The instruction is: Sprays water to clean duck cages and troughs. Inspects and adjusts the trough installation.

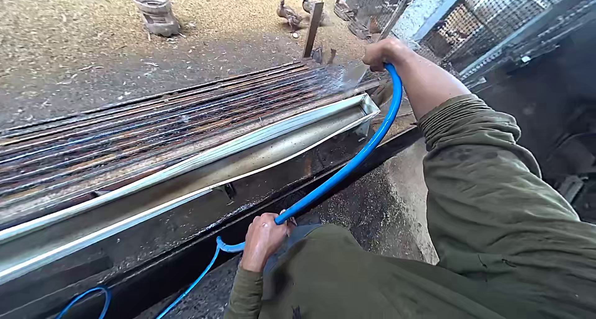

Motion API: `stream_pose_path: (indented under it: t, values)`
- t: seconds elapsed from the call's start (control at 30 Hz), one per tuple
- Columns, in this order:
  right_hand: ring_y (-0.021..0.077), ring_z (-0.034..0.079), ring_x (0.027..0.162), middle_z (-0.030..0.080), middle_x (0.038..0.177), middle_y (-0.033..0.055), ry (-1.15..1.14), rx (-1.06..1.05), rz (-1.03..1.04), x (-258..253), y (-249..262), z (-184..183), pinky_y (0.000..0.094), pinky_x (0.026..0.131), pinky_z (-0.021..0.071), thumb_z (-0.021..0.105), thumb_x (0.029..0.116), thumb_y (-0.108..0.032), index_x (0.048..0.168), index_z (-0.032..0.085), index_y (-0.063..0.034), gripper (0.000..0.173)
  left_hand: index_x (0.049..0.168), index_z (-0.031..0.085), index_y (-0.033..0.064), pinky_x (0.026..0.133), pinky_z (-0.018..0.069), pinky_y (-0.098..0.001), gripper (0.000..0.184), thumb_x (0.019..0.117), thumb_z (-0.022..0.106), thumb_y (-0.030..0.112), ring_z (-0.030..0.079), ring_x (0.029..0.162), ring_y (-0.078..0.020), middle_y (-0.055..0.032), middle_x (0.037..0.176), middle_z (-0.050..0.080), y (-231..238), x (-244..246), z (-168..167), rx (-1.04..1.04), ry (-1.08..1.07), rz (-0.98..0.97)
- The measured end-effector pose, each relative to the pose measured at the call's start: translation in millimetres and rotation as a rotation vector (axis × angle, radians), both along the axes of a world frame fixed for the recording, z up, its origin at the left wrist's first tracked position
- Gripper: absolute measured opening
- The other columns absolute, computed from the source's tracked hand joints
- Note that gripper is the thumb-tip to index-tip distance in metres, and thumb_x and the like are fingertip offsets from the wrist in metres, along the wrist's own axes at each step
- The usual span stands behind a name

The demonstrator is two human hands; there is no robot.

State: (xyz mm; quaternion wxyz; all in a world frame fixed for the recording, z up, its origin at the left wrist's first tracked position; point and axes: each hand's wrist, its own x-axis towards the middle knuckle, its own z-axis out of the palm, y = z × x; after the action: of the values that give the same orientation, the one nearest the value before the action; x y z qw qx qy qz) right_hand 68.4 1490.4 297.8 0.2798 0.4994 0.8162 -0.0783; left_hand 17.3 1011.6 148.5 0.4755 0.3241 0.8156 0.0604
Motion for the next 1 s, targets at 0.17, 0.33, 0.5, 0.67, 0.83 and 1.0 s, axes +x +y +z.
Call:
stream_pose_path:
  t: [0.17,0.33,0.5,0.67,0.83,1.0]
  values:
    - [0.031,0.053,0.077,0.056,0.089,0.0217,-0.02,-0.016,-0.145,63.4,28.1,-32.9,0.0533,0.072,0.0443,0.044,0.106,-0.011,0.095,0.059,0.0106,0.029,0.086,0.069,0.0042,0.078,0.0509,-0.0557,0.042,0.1037,0.053,0.039,0.068,0.091,-0.0339,-0.0168,0.087,0.069,20.2,15.3,-12.6,-0.032,-0.03,-0.083]
    - [0.0369,0.06,0.089,0.061,0.102,0.0282,0.104,-0.01,-0.325,111.7,58.9,-81.1,0.0573,0.081,0.0469,0.045,0.1063,-0.015,0.104,0.061,0.0143,0.033,0.09,0.071,0.004,0.081,0.0516,-0.0565,0.039,0.1028,0.053,0.037,0.068,0.096,-0.0353,-0.018,0.093,0.07,44.9,36.2,-32.3,-0.105,-0.068,-0.14]
    - [0.0402,0.063,0.094,0.061,0.109,0.0313,0.157,-0.04,-0.411,141.8,92.2,-130.7,0.0601,0.084,0.0484,0.044,0.1068,-0.017,0.114,0.058,0.0156,0.037,0.093,0.071,0.0041,0.083,0.0524,-0.0567,0.038,0.1021,0.053,0.037,0.069,0.099,-0.0355,-0.0185,0.096,0.071,71.6,52.2,-51.0,-0.174,-0.091,-0.164]
    - [0.0461,0.064,0.109,0.06,0.122,0.0348,0.245,-0.089,-0.43,166.1,128.1,-197.4,0.065,0.092,0.049,0.051,0.1033,-0.012,0.132,0.049,0.0149,0.04,0.095,0.071,0.0049,0.085,0.0527,-0.0566,0.04,0.1019,0.051,0.039,0.069,0.102,-0.0351,-0.018,0.099,0.072,87.1,55.1,-61.8,-0.24,-0.093,-0.158]
    - [0.0182,0.047,0.057,0.05,0.082,0.0119,0.416,-0.248,-0.521,158.7,119.1,-228.4,0.0366,0.054,0.0434,0.033,0.1098,-0.017,0.125,0.046,0.0019,0.028,0.098,0.071,0.0045,0.088,0.0522,-0.0572,0.044,0.1027,0.05,0.043,0.068,0.106,-0.0361,-0.0191,0.103,0.071,84.3,54.9,-63.3,-0.273,-0.092,-0.131]
    - [0.0213,0.05,0.065,0.056,0.092,0.0172,0.501,-0.336,-0.363,142.9,102.4,-239.8,0.0416,0.06,0.0463,0.032,0.1109,-0.017,0.129,0.048,0.0048,0.032,0.103,0.072,0.0029,0.092,0.0507,-0.0606,0.037,0.0983,0.058,0.037,0.066,0.111,-0.0396,-0.0225,0.11,0.07,76.0,50.0,-51.9,-0.272,-0.062,-0.07]
